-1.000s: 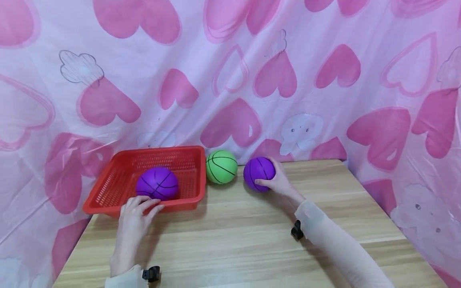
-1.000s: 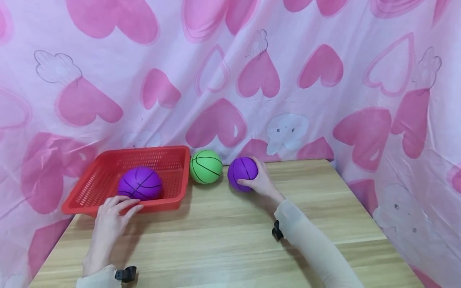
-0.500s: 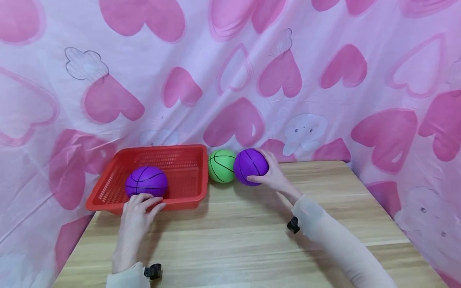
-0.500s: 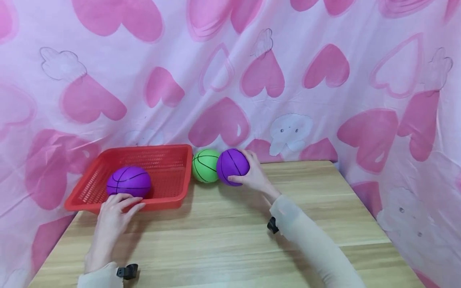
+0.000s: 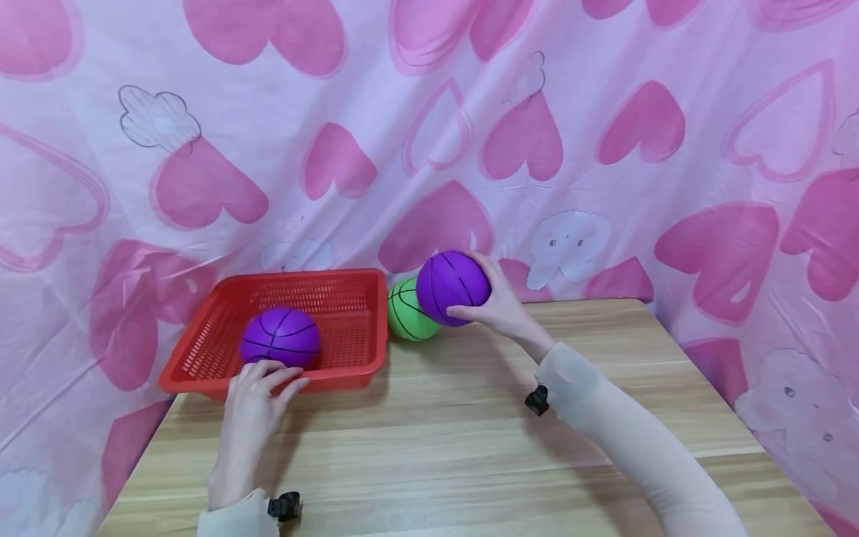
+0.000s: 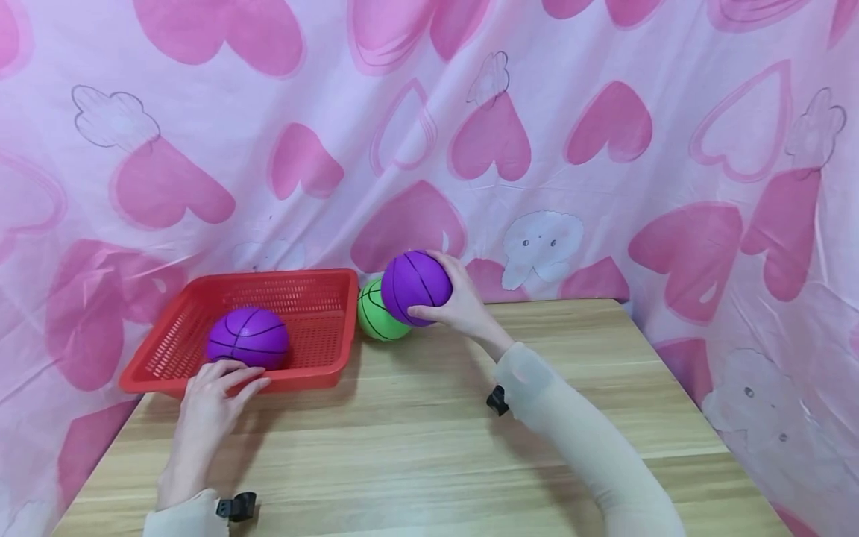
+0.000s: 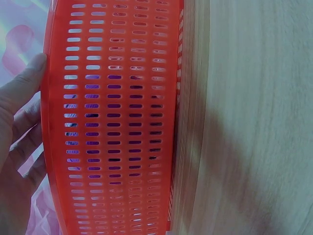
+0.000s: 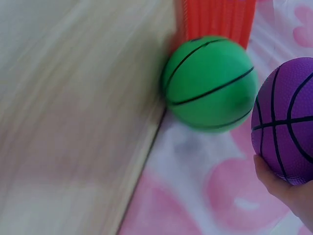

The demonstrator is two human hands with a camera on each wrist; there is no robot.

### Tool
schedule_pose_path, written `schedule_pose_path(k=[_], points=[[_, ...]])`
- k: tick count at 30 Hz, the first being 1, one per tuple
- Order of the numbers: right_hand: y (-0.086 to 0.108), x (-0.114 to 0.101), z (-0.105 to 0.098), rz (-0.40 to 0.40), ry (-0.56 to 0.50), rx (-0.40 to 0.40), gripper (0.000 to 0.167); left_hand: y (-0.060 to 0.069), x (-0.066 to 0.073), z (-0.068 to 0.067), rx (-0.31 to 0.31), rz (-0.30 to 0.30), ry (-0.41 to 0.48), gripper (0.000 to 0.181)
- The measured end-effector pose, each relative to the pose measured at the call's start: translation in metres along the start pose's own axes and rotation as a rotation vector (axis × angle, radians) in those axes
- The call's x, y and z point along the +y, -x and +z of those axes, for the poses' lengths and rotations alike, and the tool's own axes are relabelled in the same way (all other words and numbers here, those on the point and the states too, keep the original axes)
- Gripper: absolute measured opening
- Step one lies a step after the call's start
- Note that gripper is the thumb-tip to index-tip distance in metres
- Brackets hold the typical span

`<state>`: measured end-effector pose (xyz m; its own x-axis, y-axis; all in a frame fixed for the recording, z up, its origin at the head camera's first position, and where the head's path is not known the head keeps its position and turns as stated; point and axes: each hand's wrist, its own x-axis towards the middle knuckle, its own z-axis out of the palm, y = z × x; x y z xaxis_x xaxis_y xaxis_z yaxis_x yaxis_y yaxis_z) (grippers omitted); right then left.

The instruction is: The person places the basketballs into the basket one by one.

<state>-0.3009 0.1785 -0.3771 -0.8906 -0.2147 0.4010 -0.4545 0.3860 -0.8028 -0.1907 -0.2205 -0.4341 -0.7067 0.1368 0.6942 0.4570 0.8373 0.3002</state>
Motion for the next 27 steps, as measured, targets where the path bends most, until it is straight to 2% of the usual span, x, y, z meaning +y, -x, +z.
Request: schedule_pose_path(k=[4,8,15,20,22,27], points=[[-0.007,-0.024,0.015,-0.073,-0.058,-0.038,0.098,-0.001,0.001,0.0,-0.006,0.009,0.002,0.022],[-0.015,-0.041,0.036,-0.119,-0.044,-0.085,0.096,-0.001,0.001,0.0,-0.001,0.018,0.004,0.022],[-0.02,-0.059,0.079,-0.099,0.008,-0.169,0.098,0.0,0.0,0.001,-0.005,0.014,0.013,0.023],[-0.021,-0.07,0.102,-0.141,0.079,-0.22,0.1,-0.001,0.001,0.0,0.002,0.011,0.016,0.022],[-0.024,-0.071,0.109,-0.155,0.075,-0.226,0.098,-0.001,0.001,-0.001,0.002,0.005,0.016,0.022],[-0.03,-0.069,0.126,-0.128,0.036,-0.208,0.094,0.0,0.0,-0.001,-0.008,0.005,0.008,0.022]])
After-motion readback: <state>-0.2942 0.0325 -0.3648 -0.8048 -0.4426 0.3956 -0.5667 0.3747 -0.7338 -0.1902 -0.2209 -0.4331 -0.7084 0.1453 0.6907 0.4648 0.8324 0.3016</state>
